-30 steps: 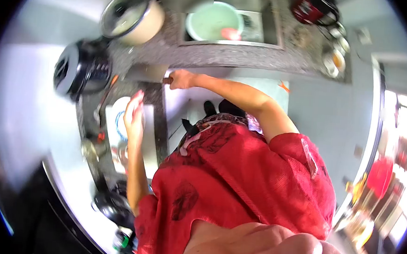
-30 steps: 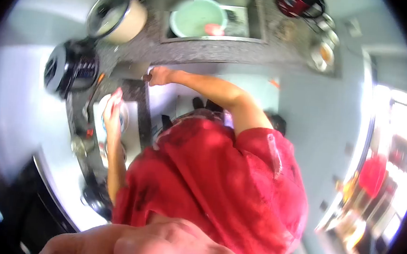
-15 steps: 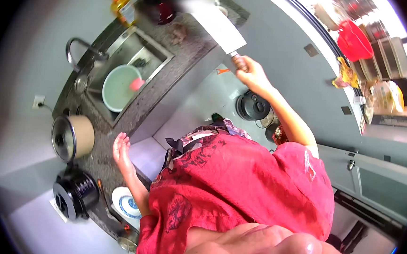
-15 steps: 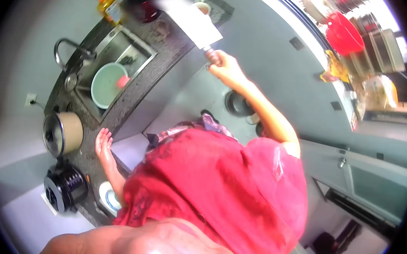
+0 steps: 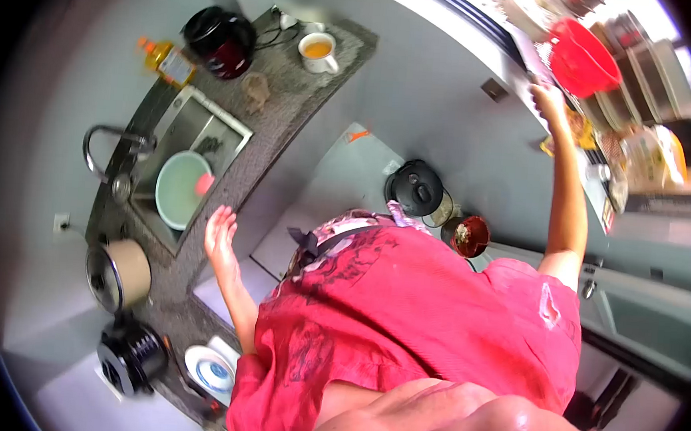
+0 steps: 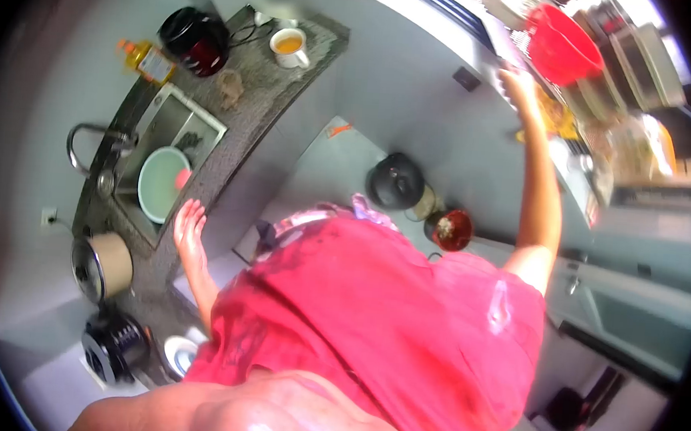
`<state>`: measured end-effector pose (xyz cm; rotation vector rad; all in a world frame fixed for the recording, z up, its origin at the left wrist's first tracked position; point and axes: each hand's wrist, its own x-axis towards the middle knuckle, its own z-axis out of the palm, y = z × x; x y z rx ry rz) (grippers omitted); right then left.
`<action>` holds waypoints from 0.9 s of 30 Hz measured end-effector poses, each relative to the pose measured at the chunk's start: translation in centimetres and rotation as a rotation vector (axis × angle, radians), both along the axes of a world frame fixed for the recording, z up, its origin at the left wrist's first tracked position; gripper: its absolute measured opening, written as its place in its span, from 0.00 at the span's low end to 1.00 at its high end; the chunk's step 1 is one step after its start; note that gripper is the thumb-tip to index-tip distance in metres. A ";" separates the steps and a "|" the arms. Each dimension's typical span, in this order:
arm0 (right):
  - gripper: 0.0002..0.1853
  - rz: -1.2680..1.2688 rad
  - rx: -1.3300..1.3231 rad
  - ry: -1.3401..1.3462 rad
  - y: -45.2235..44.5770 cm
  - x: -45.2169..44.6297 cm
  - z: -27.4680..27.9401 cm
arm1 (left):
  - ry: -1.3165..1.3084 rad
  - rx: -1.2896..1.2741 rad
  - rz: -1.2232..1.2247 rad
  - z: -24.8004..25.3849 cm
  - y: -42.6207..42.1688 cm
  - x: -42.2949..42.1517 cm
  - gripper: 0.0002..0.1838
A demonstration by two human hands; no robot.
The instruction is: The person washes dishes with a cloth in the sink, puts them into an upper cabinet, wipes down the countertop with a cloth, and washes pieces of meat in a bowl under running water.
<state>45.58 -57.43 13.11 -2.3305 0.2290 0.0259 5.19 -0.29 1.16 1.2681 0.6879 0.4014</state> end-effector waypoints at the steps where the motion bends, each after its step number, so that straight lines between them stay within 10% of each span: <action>1: 0.09 0.000 0.053 -0.010 -1.4 1.3 -0.7 | 0.032 0.002 0.038 -0.3 -0.3 -0.1 0.19; 7: 0.21 -0.046 0.028 0.093 -8.2 11.7 -6.7 | 0.057 0.030 0.097 -2.2 -1.9 -0.2 0.17; 10: 0.22 0.055 -0.971 -0.089 -0.9 11.9 -4.5 | 0.130 0.020 0.165 -3.9 -1.8 -0.8 0.17; 13: 0.28 0.175 -1.301 -0.282 7.1 6.5 -1.8 | 0.133 0.021 0.196 -5.7 -2.2 -4.2 0.17; 19: 0.25 0.815 -0.794 -0.386 19.5 8.2 -11.5 | 0.147 0.005 0.265 -7.9 -4.3 -8.9 0.16; 27: 0.23 1.379 -0.859 -0.028 37.1 -6.9 -5.7 | 0.129 0.015 0.524 -7.6 -8.9 -18.3 0.16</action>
